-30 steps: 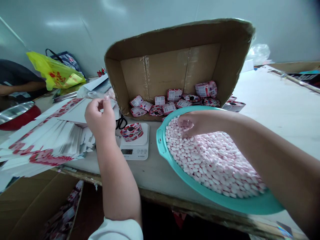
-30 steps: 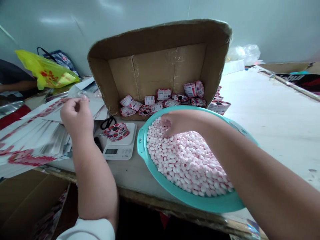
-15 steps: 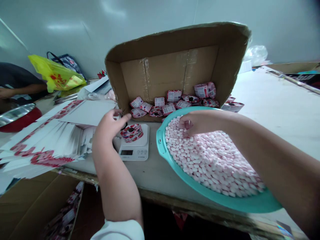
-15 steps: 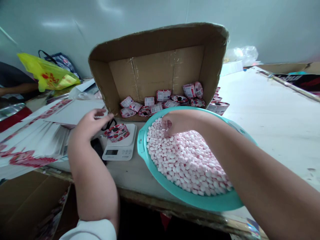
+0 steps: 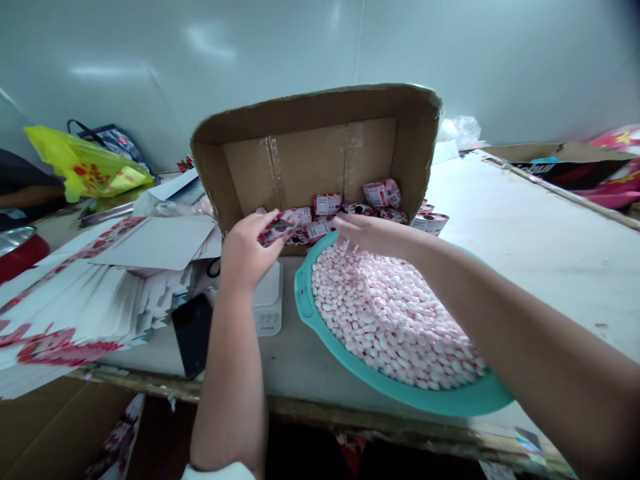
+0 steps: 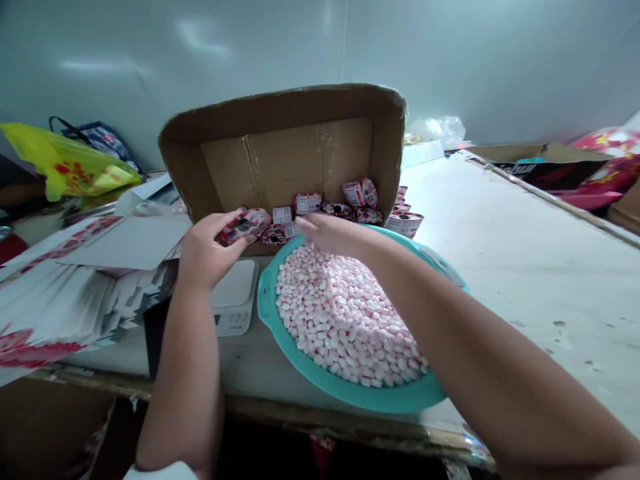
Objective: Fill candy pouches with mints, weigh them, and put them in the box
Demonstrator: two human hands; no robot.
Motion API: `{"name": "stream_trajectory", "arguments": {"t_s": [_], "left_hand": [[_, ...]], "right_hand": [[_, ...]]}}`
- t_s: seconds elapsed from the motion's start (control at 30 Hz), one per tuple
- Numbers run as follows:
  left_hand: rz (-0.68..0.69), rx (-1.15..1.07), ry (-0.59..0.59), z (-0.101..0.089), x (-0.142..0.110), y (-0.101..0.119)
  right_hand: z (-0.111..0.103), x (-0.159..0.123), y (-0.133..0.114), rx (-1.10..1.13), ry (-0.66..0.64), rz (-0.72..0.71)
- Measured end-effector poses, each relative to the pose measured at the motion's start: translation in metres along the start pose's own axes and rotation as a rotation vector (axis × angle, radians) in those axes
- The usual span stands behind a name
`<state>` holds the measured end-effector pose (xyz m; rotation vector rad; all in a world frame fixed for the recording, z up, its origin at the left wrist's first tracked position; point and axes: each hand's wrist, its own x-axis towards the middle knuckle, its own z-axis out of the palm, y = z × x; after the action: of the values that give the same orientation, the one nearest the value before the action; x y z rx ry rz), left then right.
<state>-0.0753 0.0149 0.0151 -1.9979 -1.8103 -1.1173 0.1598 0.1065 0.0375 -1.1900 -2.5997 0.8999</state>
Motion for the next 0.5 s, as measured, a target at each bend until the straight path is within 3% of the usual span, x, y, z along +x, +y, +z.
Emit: {"name": "stream_trajectory", "arguments": {"t_s": [0.1, 0.2, 0.3, 0.5], "left_hand": [[0.2, -0.032, -0.068, 0.022, 0.0, 0.021], [0.292, -0.027, -0.134, 0.039, -0.001, 0.029], [0.31, -0.016, -0.132, 0.048, -0.002, 0.025], [0.328, -0.028, -0.118, 0.055, -0.001, 0.016]], "right_hand": [[0.004, 0.002, -0.009, 0.484, 0.045, 0.049], [0.013, 0.005, -0.013, 0.991, 0.083, 0.107], [0.02, 0.009, -0.011, 1.126, 0.114, 0.154], [0.026, 0.014, -0.007, 1.187, 0.148, 0.156]]}}
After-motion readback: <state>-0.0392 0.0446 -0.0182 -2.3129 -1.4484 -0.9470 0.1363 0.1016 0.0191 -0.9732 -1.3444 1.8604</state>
